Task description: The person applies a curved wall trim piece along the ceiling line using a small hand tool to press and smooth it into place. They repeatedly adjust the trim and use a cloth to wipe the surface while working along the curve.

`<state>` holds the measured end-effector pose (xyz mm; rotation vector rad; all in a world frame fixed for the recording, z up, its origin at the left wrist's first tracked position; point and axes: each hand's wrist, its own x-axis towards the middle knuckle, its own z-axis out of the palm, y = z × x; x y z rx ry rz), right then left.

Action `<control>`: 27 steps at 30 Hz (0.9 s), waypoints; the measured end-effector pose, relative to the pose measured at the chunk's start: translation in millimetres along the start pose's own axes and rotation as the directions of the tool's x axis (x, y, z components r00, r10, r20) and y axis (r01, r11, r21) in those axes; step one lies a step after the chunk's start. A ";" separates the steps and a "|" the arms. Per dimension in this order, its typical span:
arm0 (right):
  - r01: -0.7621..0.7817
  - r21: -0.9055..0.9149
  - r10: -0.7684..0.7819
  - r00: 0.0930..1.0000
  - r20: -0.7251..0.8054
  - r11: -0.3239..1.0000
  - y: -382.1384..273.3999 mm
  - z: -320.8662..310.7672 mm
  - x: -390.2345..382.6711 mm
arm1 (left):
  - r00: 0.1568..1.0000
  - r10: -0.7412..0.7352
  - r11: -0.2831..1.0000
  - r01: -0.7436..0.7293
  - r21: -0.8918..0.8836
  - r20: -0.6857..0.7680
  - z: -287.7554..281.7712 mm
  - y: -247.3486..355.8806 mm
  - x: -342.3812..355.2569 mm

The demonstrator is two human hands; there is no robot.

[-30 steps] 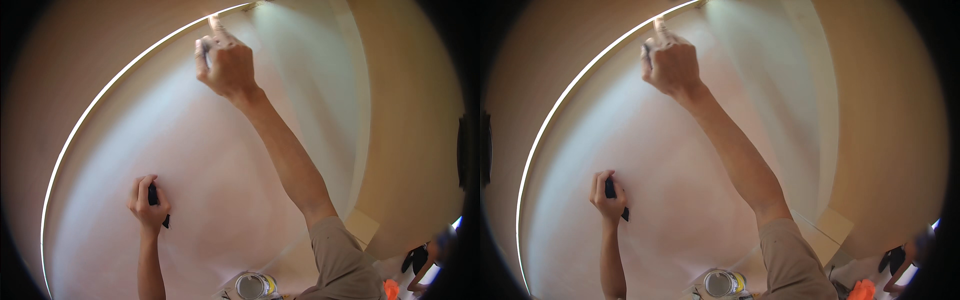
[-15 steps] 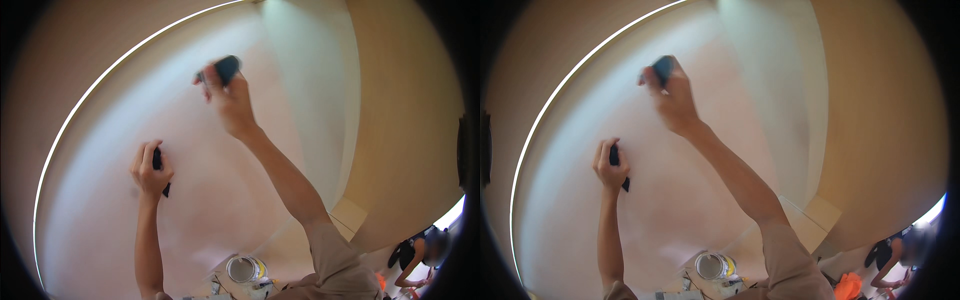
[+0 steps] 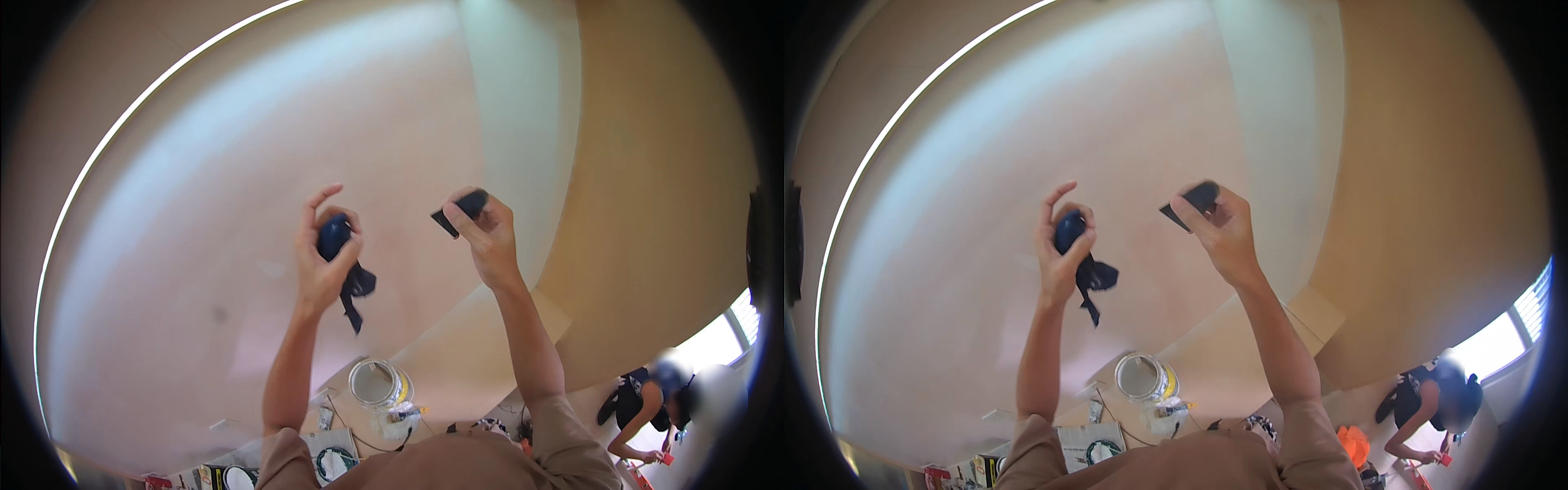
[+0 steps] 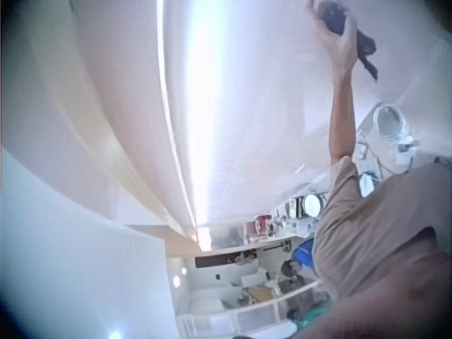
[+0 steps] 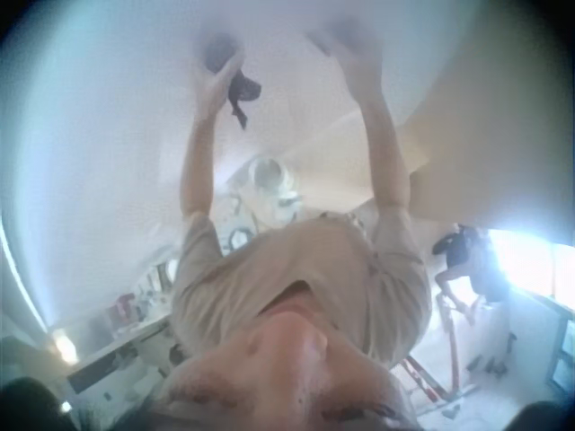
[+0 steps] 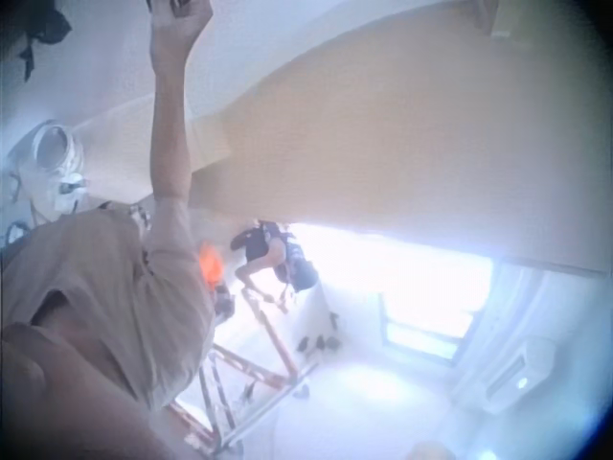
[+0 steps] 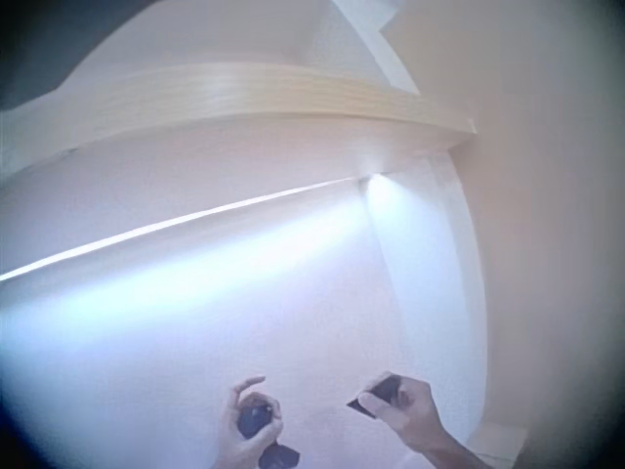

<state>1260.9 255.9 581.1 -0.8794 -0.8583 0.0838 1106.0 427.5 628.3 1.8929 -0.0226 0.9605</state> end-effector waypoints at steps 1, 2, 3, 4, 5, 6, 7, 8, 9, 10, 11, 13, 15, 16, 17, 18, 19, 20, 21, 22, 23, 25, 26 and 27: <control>0.020 -0.027 -0.019 0.999 0.038 0.999 -0.7 -6.3 -11.7 | 0.999 -0.028 0.996 0.031 -0.083 0.040 5.2 4.9 -15.5; -0.033 -0.070 0.038 0.996 0.085 0.997 -6.2 -10.8 -22.6 | 0.995 -0.051 0.984 0.064 -0.166 0.081 8.9 7.3 -26.8; -0.097 -0.071 0.103 0.992 0.077 0.993 -14.7 -8.6 -33.5 | 0.989 -0.079 0.967 0.107 -0.232 0.129 12.2 6.9 -36.2; -0.161 -0.069 0.166 0.984 0.071 0.985 -25.6 -5.2 -43.3 | 0.979 -0.102 0.944 0.150 -0.294 0.175 14.3 6.6 -45.6; -0.224 -0.067 0.229 0.971 0.065 0.972 -33.9 -1.7 -51.9 | 0.968 -0.120 0.915 0.195 -0.353 0.221 14.0 6.4 -54.5; -0.219 -0.100 0.225 0.973 0.054 0.971 -39.3 0.3 -57.9 | 0.961 -0.119 0.915 0.204 -0.348 0.250 13.1 8.0 -62.4; -0.214 -0.133 0.222 0.974 0.043 0.968 -43.1 2.4 -59.6 | 0.953 -0.117 0.915 0.213 -0.343 0.278 11.6 10.4 -69.8; -0.210 -0.166 0.218 0.975 0.033 0.963 -45.4 4.7 -61.4 | 0.945 -0.115 0.915 0.221 -0.339 0.305 9.9 13.2 -76.9; -0.181 -0.227 0.191 0.981 0.021 0.957 -47.6 6.6 -62.3 | 0.936 -0.108 0.915 0.225 -0.334 0.335 9.0 16.9 -80.4; -0.153 -0.287 0.163 0.987 0.011 0.945 -49.1 8.9 -63.1 | 0.934 -0.115 0.947 0.206 -0.246 0.337 10.7 22.5 -86.3; -0.127 -0.347 0.137 0.991 0.004 0.929 -50.6 12.4 -65.4 | 0.930 -0.100 0.964 0.179 -0.197 0.354 11.9 25.3 -90.8; -0.097 -0.492 0.148 0.987 0.066 0.865 -60.8 29.0 -67.2 | 0.923 -0.067 0.989 0.112 -0.099 0.378 10.9 27.9 -98.1; -0.099 -0.574 0.220 0.965 0.145 0.813 -64.3 42.8 -68.8 | 0.923 -0.076 0.982 0.134 -0.130 0.378 10.5 20.2 -106.4; -0.059 -0.570 0.186 0.968 0.167 0.819 -56.0 46.7 -71.1 | 0.934 -0.057 0.982 0.117 -0.148 0.354 12.0 12.1 -111.3; 0.001 -0.577 0.135 0.972 0.192 0.817 -45.6 47.3 -74.2 | 0.932 -0.075 0.980 0.134 -0.145 0.354 10.4 8.3 -115.5; 0.066 -0.583 0.077 0.973 0.217 0.810 -35.0 47.3 -74.4 | 0.930 -0.091 0.979 0.150 -0.142 0.356 9.0 4.3 -117.2; 0.131 -0.588 0.019 0.970 0.242 0.798 -27.8 47.6 -74.8 | 0.914 -0.142 0.973 0.199 -0.116 0.381 6.2 3.4 -120.0; 0.112 -0.613 0.051 0.969 0.241 0.782 -24.8 47.8 -76.9 | 0.910 -0.158 0.973 0.210 -0.099 0.382 5.5 2.2 -122.0; 0.101 -0.637 0.078 0.966 0.247 0.764 -24.2 48.8 -77.8 | 0.911 -0.167 0.973 0.213 -0.085 0.376 2.9 0.5 -124.0; 0.090 -0.660 0.106 0.962 0.250 0.746 -23.8 50.5 -78.9 | 0.927 -0.141 0.980 0.180 -0.082 0.347 4.8 -1.5 -125.6; 0.014 -0.593 0.141 0.966 0.214 0.805 -23.2 53.1 -80.0 | 0.939 -0.115 0.988 0.143 -0.063 0.323 6.2 -1.4 -125.6; -0.143 -0.441 0.231 0.961 0.152 0.886 -19.4 57.7 -87.7 | 0.957 -0.069 0.997 0.075 -0.010 0.280 8.5 -4.2 -127.7; -0.199 -0.371 0.256 0.960 0.110 0.907 -17.8 59.1 -92.0 | 0.964 -0.045 0.999 0.040 0.025 0.263 9.6 -5.0 -128.3; -0.255 -0.298 0.287 0.955 0.068 0.920 -16.0 59.6 -98.3 | 0.967 -0.073 0.997 0.066 0.035 0.246 11.3 -5.0 -130.6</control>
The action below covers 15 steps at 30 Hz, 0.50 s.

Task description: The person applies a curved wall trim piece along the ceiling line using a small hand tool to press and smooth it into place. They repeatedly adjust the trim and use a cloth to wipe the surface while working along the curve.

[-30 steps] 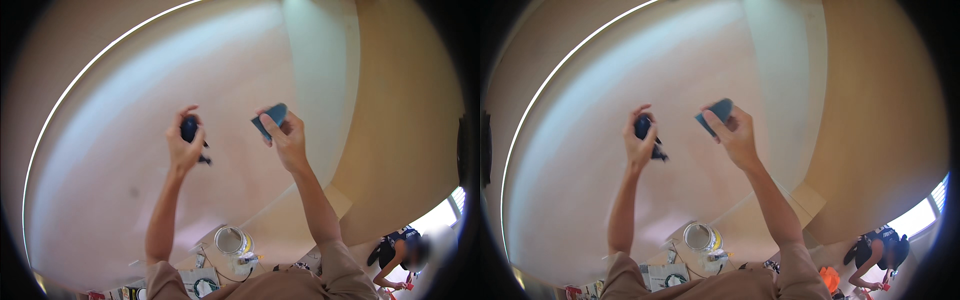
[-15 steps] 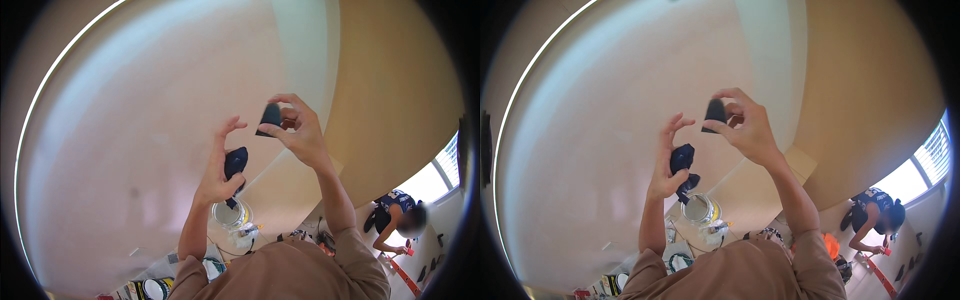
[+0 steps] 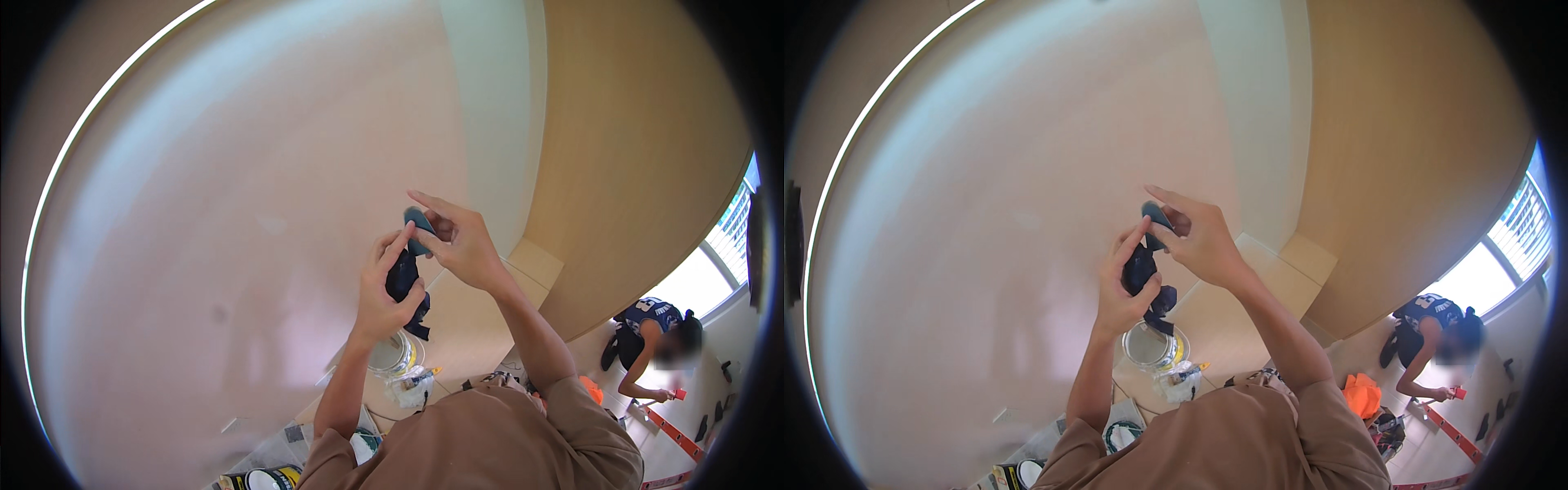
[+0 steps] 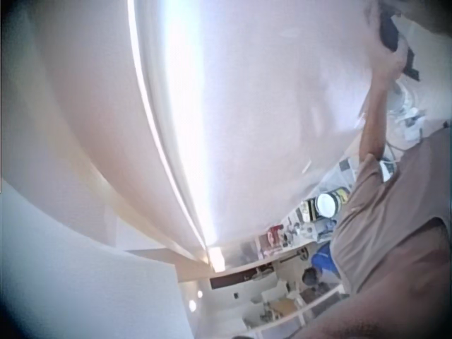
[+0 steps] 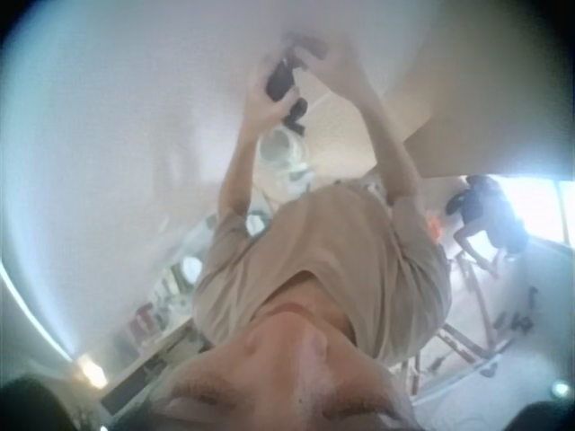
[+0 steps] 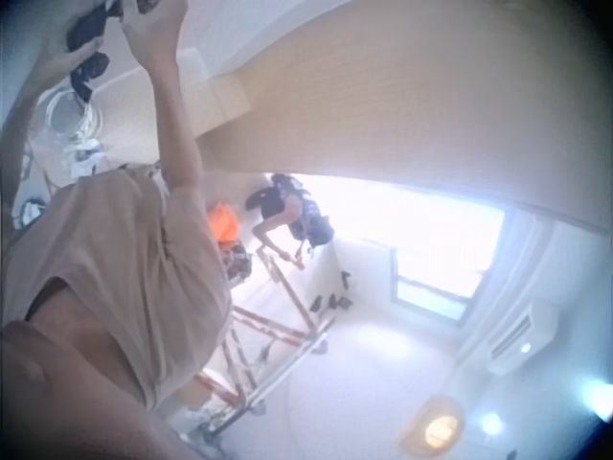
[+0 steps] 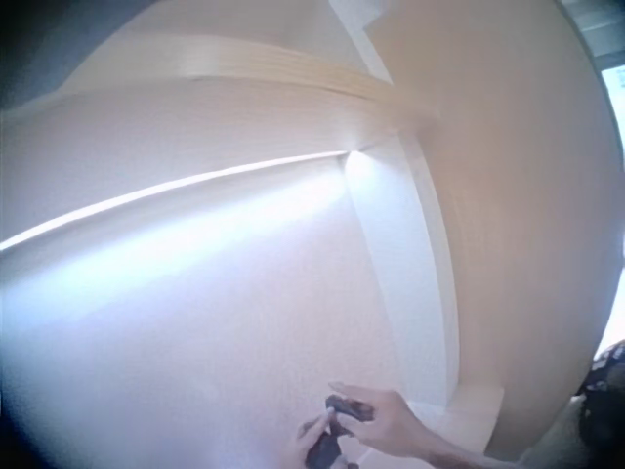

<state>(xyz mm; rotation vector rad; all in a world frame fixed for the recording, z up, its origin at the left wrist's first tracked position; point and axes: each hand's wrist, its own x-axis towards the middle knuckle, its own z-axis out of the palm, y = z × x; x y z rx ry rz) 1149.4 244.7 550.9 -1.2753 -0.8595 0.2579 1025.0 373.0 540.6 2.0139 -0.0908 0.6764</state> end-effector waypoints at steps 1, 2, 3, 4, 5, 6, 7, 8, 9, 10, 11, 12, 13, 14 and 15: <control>-0.042 0.083 0.044 0.999 -0.028 0.996 3.5 1.7 -5.3 | 0.999 -0.028 1.000 0.028 0.002 -0.017 2.4 0.7 -1.8; -0.025 0.076 0.029 0.998 -0.051 0.997 7.4 3.0 -9.7 | 0.998 -0.055 0.998 0.056 0.004 -0.033 4.2 0.4 -4.1; -0.001 0.070 0.006 0.997 -0.077 0.998 9.9 2.8 -10.8 | 0.999 -0.027 0.999 0.028 0.043 -0.025 4.4 -3.2 -3.4; 0.024 0.064 -0.017 0.994 -0.103 0.998 13.1 3.5 -12.6 | 1.000 0.002 0.997 -0.001 0.082 -0.017 4.6 -10.6 -4.2; 0.029 0.050 -0.022 0.991 -0.133 0.998 17.5 5.9 -16.8 | 0.999 0.031 0.992 -0.030 0.120 -0.007 5.6 -17.1 -6.0; 0.050 0.036 -0.043 0.985 -0.169 0.998 23.5 8.3 -17.8 | 0.998 0.054 0.990 -0.052 0.130 -0.014 7.5 -22.5 -5.1; 0.073 0.020 -0.067 0.977 -0.201 0.997 26.5 9.4 -17.4 | 0.996 0.081 0.987 -0.077 0.139 -0.025 11.8 -24.7 -6.1; 0.060 -0.018 -0.063 0.978 -0.198 0.998 31.4 8.8 -17.0 | 0.993 0.108 0.984 -0.101 0.147 -0.038 15.8 -26.9 -5.9; 0.042 -0.056 -0.052 0.979 -0.199 0.998 41.3 8.5 -20.0 | 0.996 0.087 0.989 -0.083 0.124 -0.024 18.6 -33.4 -7.2; 0.020 -0.093 -0.038 0.980 -0.196 0.995 49.7 8.0 -22.3 | 0.998 0.062 0.993 -0.060 0.102 -0.014 21.1 -41.3 -9.2; 0.040 -0.127 -0.067 0.975 -0.210 0.991 54.8 6.8 -23.2 | 0.999 0.036 0.996 -0.036 0.080 -0.002 23.9 -48.0 -9.5; 0.060 -0.157 -0.094 0.971 -0.221 0.986 61.4 5.7 -23.6 | 1.000 -0.005 1.000 0.005 0.017 -0.007 26.6 -55.0 -10.1; 0.074 -0.187 -0.117 0.966 -0.231 0.980 66.1 4.2 -23.3 | 0.999 -0.052 0.998 0.051 -0.046 -0.008 28.6 -60.4 -10.7; 0.052 -0.161 -0.087 0.973 -0.216 0.986 67.5 0.1 -22.9 | 0.995 -0.098 0.989 0.097 -0.111 -0.005 31.4 -65.2 -9.9; 0.029 -0.133 -0.056 0.979 -0.199 0.991 67.5 -3.3 -23.4 | 0.995 -0.094 0.989 0.091 -0.120 -0.021 33.3 -70.8 -9.0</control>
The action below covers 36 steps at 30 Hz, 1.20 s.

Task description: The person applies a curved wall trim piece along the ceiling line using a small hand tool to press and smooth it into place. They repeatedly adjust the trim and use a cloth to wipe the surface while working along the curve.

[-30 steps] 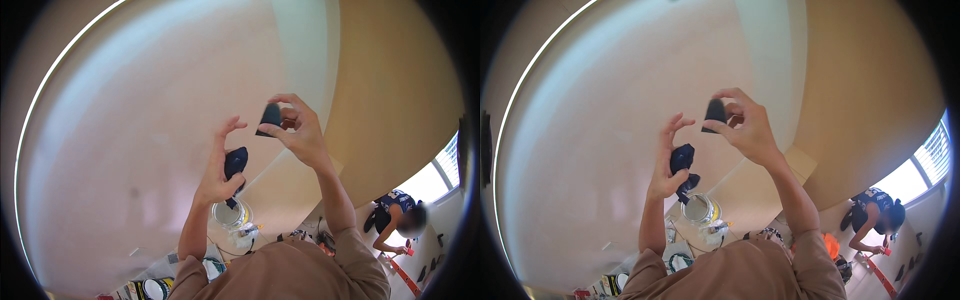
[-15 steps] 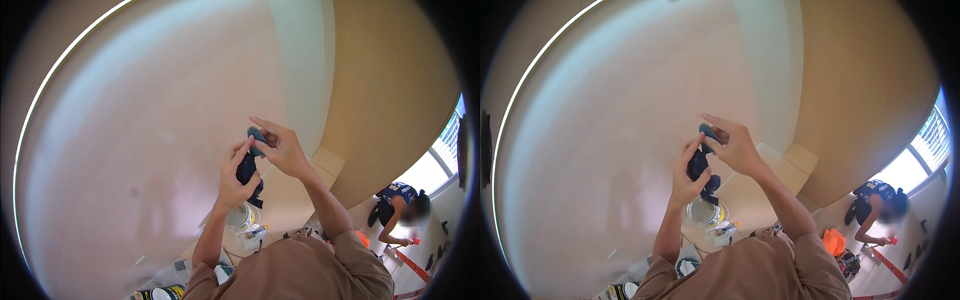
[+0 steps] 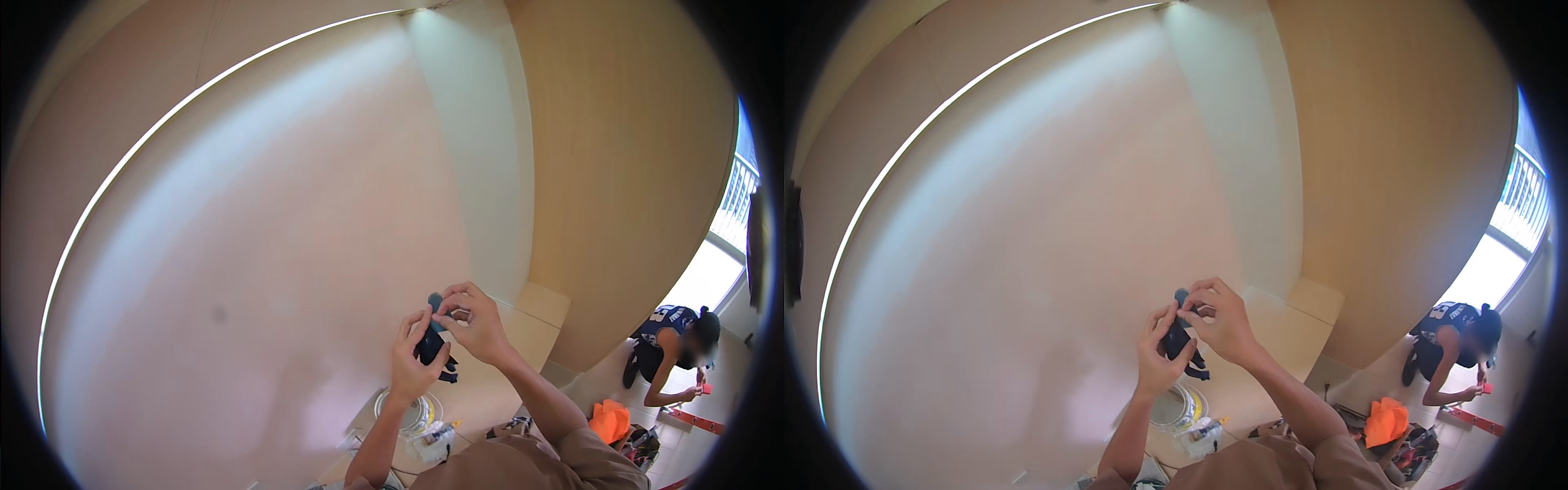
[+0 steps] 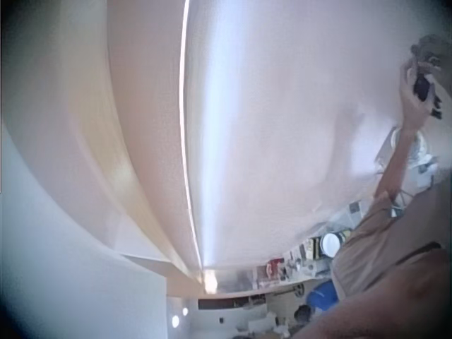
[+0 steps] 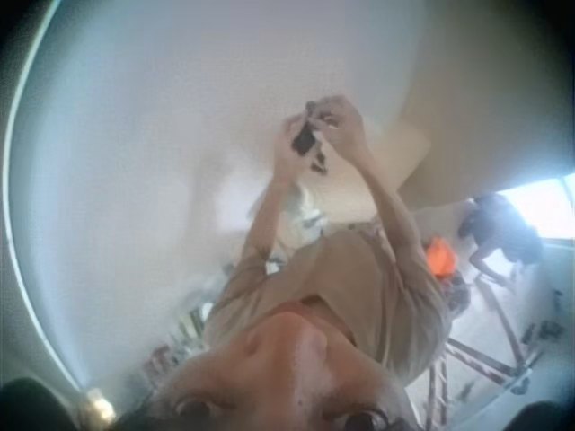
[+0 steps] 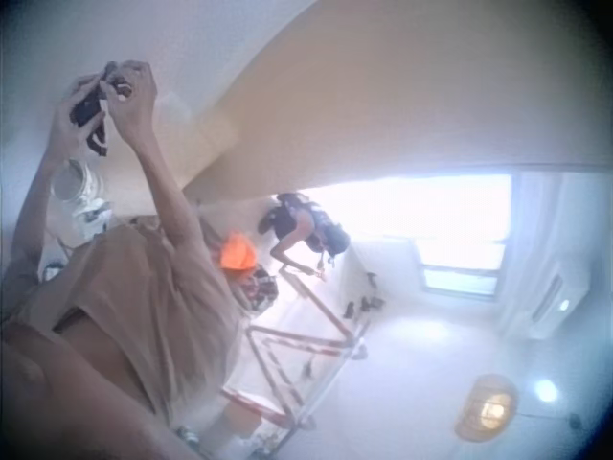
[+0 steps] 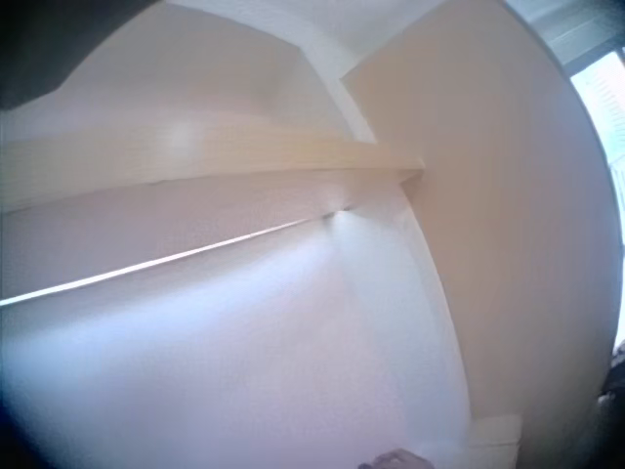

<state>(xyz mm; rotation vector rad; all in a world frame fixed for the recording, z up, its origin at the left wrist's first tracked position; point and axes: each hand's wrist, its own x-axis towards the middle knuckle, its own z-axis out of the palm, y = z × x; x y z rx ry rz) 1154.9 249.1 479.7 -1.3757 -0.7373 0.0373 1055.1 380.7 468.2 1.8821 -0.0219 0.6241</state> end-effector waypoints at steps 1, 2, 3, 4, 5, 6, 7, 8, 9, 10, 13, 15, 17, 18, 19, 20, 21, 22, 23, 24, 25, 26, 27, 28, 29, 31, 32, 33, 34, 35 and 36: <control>-0.029 0.030 0.029 0.999 0.022 0.999 1.4 -1.9 -0.4 | 0.999 0.045 0.998 -0.044 0.046 -0.023 2.7 -5.9 2.6; -0.049 0.054 0.046 0.998 0.045 0.997 0.7 -3.0 -1.9 | 0.995 0.091 0.992 -0.087 0.091 -0.043 6.1 -11.3 6.3; -0.073 0.079 0.067 0.995 0.069 0.994 -1.2 -5.6 -4.4 | 0.989 0.134 0.983 -0.125 0.137 -0.058 8.2 -15.4 11.2; -0.097 0.103 0.088 0.992 0.092 0.990 0.0 -8.0 -4.6 | 0.968 0.252 0.927 -0.236 0.291 -0.018 7.6 -18.9 17.6; -0.030 0.043 0.027 0.996 0.085 0.999 4.7 -10.2 -2.3 | 0.969 0.246 0.926 -0.229 0.301 -0.020 10.1 -19.5 22.9; 0.037 -0.014 -0.035 0.996 0.084 0.999 8.2 -13.1 0.7 | 0.970 0.240 0.923 -0.221 0.316 -0.024 15.1 -15.4 26.7; 0.103 -0.073 -0.097 0.992 0.086 0.992 10.6 -16.3 5.0 | 0.972 0.235 0.919 -0.212 0.331 -0.029 19.1 -13.6 32.3; 0.113 -0.107 -0.104 0.991 0.087 0.988 9.3 -20.7 9.6 | 0.944 0.329 0.854 -0.296 0.428 -0.004 21.1 -15.4 40.6; 0.083 -0.019 -0.082 0.994 0.074 0.996 11.1 -23.1 13.8 | 0.937 0.348 0.829 -0.309 0.467 0.002 22.6 -13.9 47.6; 0.055 0.069 -0.059 0.996 0.065 0.996 13.0 -24.3 18.6 | 0.930 0.367 0.802 -0.320 0.505 0.007 23.8 -7.7 53.6; -0.004 0.436 0.003 1.000 0.003 0.900 25.9 -21.6 42.7 | 0.969 0.242 0.845 -0.191 0.499 -0.038 19.0 9.0 66.8; -0.051 0.655 0.088 0.996 -0.023 0.754 29.6 -18.2 64.7 | 0.971 0.226 0.853 -0.159 0.498 -0.076 2.3 9.0 74.7; -0.098 0.810 0.199 0.980 -0.023 0.579 20.6 -25.2 102.9 | 0.933 0.350 0.803 -0.252 0.540 -0.085 -23.5 6.1 85.4; -0.101 0.805 0.196 0.980 -0.020 0.585 14.7 -30.0 122.6 | 0.906 0.406 0.762 -0.264 0.592 -0.117 -37.2 7.7 87.3; -0.051 0.780 0.207 0.973 -0.102 0.624 7.1 -33.5 147.3 | 0.874 0.463 0.718 -0.271 0.641 -0.149 -50.5 10.6 89.1; -0.007 0.748 0.215 0.960 -0.182 0.663 -3.1 -35.7 175.1 | 0.819 0.541 0.655 -0.270 0.706 -0.188 -63.3 15.0 91.6; 0.064 0.704 0.193 0.941 -0.279 0.707 -19.5 -40.9 205.0 | 0.756 0.619 0.588 -0.264 0.765 -0.215 -76.1 20.1 96.6; 0.130 0.650 0.165 0.913 -0.373 0.749 -35.3 -45.4 238.1 | 0.706 0.672 0.513 -0.226 0.828 -0.223 -90.7 25.6 101.4; 0.332 0.534 -0.002 0.851 -0.526 0.778 -42.3 -46.2 278.1 | 0.650 0.726 0.431 -0.177 0.885 -0.224 -104.8 31.6 107.7; 0.457 0.473 -0.114 0.799 -0.590 0.753 -61.1 -50.2 312.9 | 0.590 0.773 0.392 -0.154 0.907 -0.233 -117.1 40.1 116.0; 0.599 0.412 -0.231 0.716 -0.658 0.686 -72.0 -49.3 354.1 | 0.525 0.817 0.351 -0.127 0.928 -0.237 -129.1 46.5 124.5; 0.635 0.296 -0.308 0.664 -0.682 0.714 -93.9 -46.2 381.8 | 0.479 0.844 0.322 -0.093 0.942 -0.241 -144.6 50.5 125.6; 0.727 0.177 -0.413 0.553 -0.724 0.664 -99.6 -46.7 422.7 | 0.451 0.860 0.301 -0.072 0.951 -0.238 -156.1 53.3 132.4; 0.797 0.058 -0.487 0.423 -0.764 0.601 -109.8 -44.5 455.1 | 0.438 0.851 0.353 -0.072 0.933 -0.288 -164.4 54.7 137.9; 0.807 -0.063 -0.555 0.344 -0.757 0.587 -119.9 -44.1 476.0 | 0.421 0.857 0.357 -0.071 0.931 -0.297 -170.4 54.4 141.0; 0.825 -0.152 -0.589 0.248 -0.769 0.545 -139.8 -45.0 508.1 | 0.383 0.871 0.364 -0.080 0.928 -0.309 -180.3 57.2 143.5; 0.832 -0.210 -0.604 0.177 -0.777 0.514 -146.5 -47.1 520.8 | 0.385 0.884 0.312 -0.064 0.948 -0.265 -186.1 54.9 141.7; 0.835 -0.265 -0.617 0.109 -0.780 0.483 -152.2 -47.9 530.3 | 0.376 0.890 0.304 -0.062 0.951 -0.260 -186.1 56.5 141.7; 0.833 -0.322 -0.626 0.039 -0.779 0.451 -155.5 -48.7 537.2 | 0.367 0.895 0.295 -0.063 0.953 -0.253 -184.2 59.2 142.1; 0.818 -0.366 -0.644 0.008 -0.765 0.444 -157.1 -50.9 542.3 | 0.359 0.901 0.287 -0.065 0.956 -0.246 -182.3 62.0 142.8; 0.803 -0.403 -0.659 -0.018 -0.752 0.438 -159.4 -51.2 544.9 | 0.359 0.904 0.267 -0.053 0.962 -0.231 -182.3 64.3 141.7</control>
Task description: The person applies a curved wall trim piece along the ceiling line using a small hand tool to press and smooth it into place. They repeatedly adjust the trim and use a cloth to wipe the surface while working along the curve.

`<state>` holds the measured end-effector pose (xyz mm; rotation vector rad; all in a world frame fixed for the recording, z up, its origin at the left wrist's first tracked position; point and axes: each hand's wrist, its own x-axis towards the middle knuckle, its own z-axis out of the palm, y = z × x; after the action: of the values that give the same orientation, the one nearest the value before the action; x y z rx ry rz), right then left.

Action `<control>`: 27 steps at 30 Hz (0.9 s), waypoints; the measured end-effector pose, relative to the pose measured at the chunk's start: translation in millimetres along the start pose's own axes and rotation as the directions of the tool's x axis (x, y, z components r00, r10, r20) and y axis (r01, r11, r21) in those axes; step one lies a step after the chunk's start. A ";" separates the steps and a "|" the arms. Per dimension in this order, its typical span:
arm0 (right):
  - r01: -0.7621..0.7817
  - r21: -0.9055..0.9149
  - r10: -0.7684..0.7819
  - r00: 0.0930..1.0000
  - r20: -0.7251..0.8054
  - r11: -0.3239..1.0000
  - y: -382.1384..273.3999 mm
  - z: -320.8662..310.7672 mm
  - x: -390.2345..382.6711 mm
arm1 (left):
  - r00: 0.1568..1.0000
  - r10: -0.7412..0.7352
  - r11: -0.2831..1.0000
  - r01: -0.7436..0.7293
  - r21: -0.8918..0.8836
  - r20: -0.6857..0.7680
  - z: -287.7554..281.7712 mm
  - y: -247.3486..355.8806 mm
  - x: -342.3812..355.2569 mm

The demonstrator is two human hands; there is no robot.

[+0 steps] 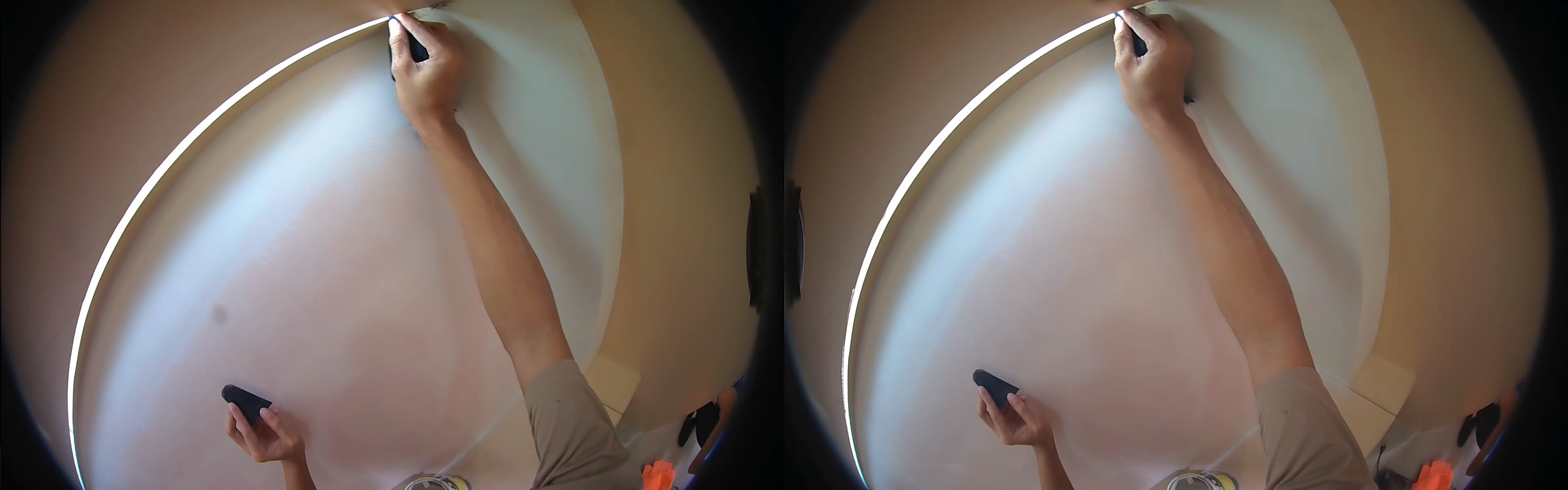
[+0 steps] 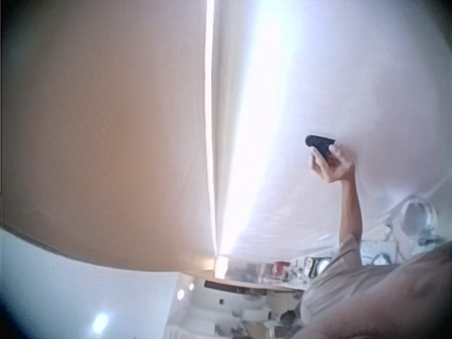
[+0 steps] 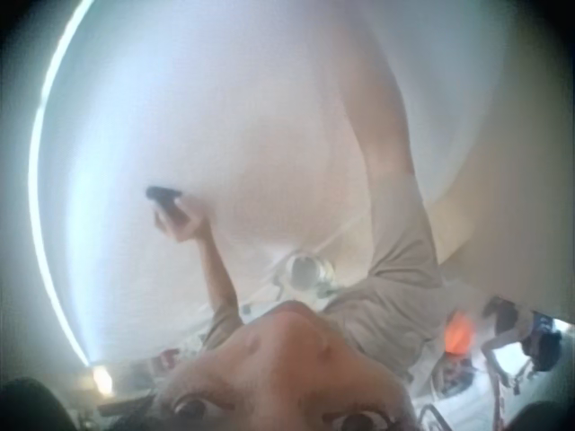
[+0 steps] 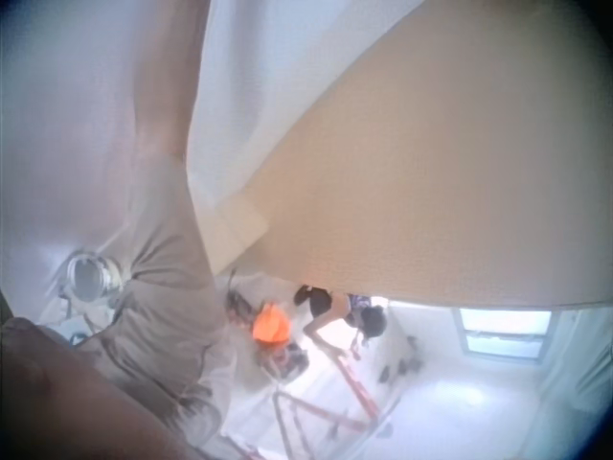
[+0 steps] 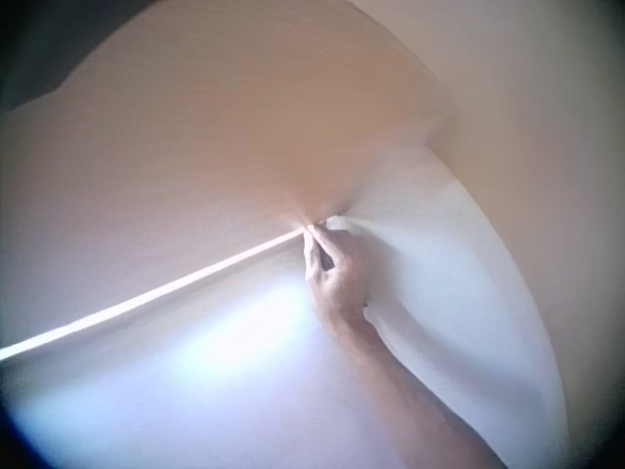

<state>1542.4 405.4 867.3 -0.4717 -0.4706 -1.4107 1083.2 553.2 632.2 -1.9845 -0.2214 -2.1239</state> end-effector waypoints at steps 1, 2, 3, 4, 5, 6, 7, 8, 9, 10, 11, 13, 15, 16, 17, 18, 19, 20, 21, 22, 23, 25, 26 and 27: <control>0.035 -0.026 -0.035 0.999 0.000 0.999 0.8 2.5 2.0 | 1.000 0.015 1.000 -0.015 0.016 0.001 -1.7 0.5 1.3; -0.014 0.014 0.014 1.000 0.027 1.000 0.3 4.1 2.0 | 1.000 0.029 0.999 -0.029 0.029 0.002 -2.4 0.8 2.6; 0.010 -0.024 -0.009 1.000 0.024 1.000 0.2 4.2 1.8 | 1.000 0.028 0.999 -0.028 0.024 -0.001 -2.7 1.9 1.8; 0.035 -0.063 -0.034 0.999 0.022 0.997 0.3 4.7 2.7 | 1.000 0.026 1.000 -0.026 0.017 -0.004 -2.2 2.8 0.9; 0.062 -0.102 -0.060 0.998 0.020 0.993 0.0 5.6 3.2 | 1.000 0.024 1.000 -0.024 0.009 -0.008 -0.9 3.8 0.6; 0.131 -0.085 -0.130 0.991 0.026 0.988 -0.6 6.2 1.9 | 1.000 0.017 1.000 -0.017 0.015 -0.013 0.3 7.3 -0.2; 0.201 -0.067 -0.199 0.979 0.030 0.977 -1.6 7.9 0.0 | 1.000 0.010 1.000 -0.010 0.020 -0.019 1.4 11.0 -0.7; 0.269 -0.049 -0.268 0.963 0.034 0.962 -2.1 9.2 -1.3 | 1.000 0.002 1.000 -0.002 0.026 -0.026 3.1 13.1 -1.8; 0.290 -0.074 -0.286 0.956 0.063 0.954 1.0 2.8 -6.4 | 1.000 0.018 0.999 -0.018 0.032 -0.023 5.2 9.9 -8.4; 0.311 -0.098 -0.302 0.949 0.093 0.945 4.8 -4.3 -10.1 | 0.999 0.034 0.999 -0.033 0.039 -0.021 5.9 5.3 -15.2; 0.331 -0.120 -0.317 0.941 0.122 0.936 8.1 -10.1 -13.7 | 0.999 0.050 0.998 -0.049 0.047 -0.020 7.5 1.8 -21.6; 0.262 -0.177 -0.244 0.963 0.118 0.949 8.9 -11.0 -17.7 | 0.999 0.048 0.997 -0.048 0.052 -0.011 8.8 2.4 -24.2; 0.155 -0.239 -0.133 0.986 0.104 0.959 6.7 -8.8 -21.7 | 0.999 0.043 0.998 -0.042 0.046 -0.013 12.4 5.0 -25.2; 0.153 -0.220 -0.142 0.988 0.066 0.963 4.0 -6.7 -24.7 | 0.999 0.038 0.999 -0.038 0.036 -0.018 15.6 6.7 -24.5; 0.205 -0.212 -0.184 0.976 0.115 0.955 2.9 -7.4 -24.9 | 0.999 0.033 0.999 -0.033 0.025 -0.022 17.0 7.0 -25.0; 0.254 -0.202 -0.225 0.962 0.155 0.946 2.0 -11.7 -20.4 | 0.999 0.028 0.999 -0.027 0.025 -0.024 15.7 5.8 -25.9; 0.302 -0.192 -0.265 0.944 0.195 0.934 2.1 -15.5 -16.9 | 0.999 0.022 0.999 -0.021 0.024 -0.025 13.0 3.0 -27.6; 0.273 -0.196 -0.235 0.952 0.197 0.942 5.6 -16.9 -14.1 | 1.000 0.016 1.000 -0.015 0.023 -0.025 11.5 1.6 -29.0; 0.244 -0.200 -0.204 0.958 0.200 0.949 9.1 -16.2 -10.9 | 1.000 0.017 1.000 -0.016 0.025 -0.021 11.1 1.7 -29.4; 0.215 -0.204 -0.173 0.964 0.203 0.955 11.5 -15.6 -10.0 | 1.000 0.017 0.999 -0.017 0.028 -0.017 10.3 2.3 -29.6; 0.216 -0.197 -0.178 0.964 0.196 0.956 12.0 -13.7 -13.5 | 1.000 0.017 0.999 -0.017 0.030 -0.013 9.6 3.0 -29.8; 0.224 -0.182 -0.190 0.964 0.184 0.958 6.1 -7.0 -23.9 | 1.000 0.025 0.999 -0.025 0.022 -0.004 11.4 0.5 -30.3; 0.245 -0.177 -0.209 0.957 0.201 0.953 6.1 -8.2 -23.5 | 1.000 0.028 0.999 -0.028 0.018 0.000 12.1 -1.3 -31.1; 0.260 -0.174 -0.221 0.951 0.215 0.950 8.2 -13.0 -18.7 | 0.999 0.033 0.999 -0.033 0.017 0.002 11.0 -2.3 -30.8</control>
<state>1549.1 414.1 845.7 -0.7387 -0.5602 -1.6668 1095.0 560.1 602.4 -1.9663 -0.2048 -2.0931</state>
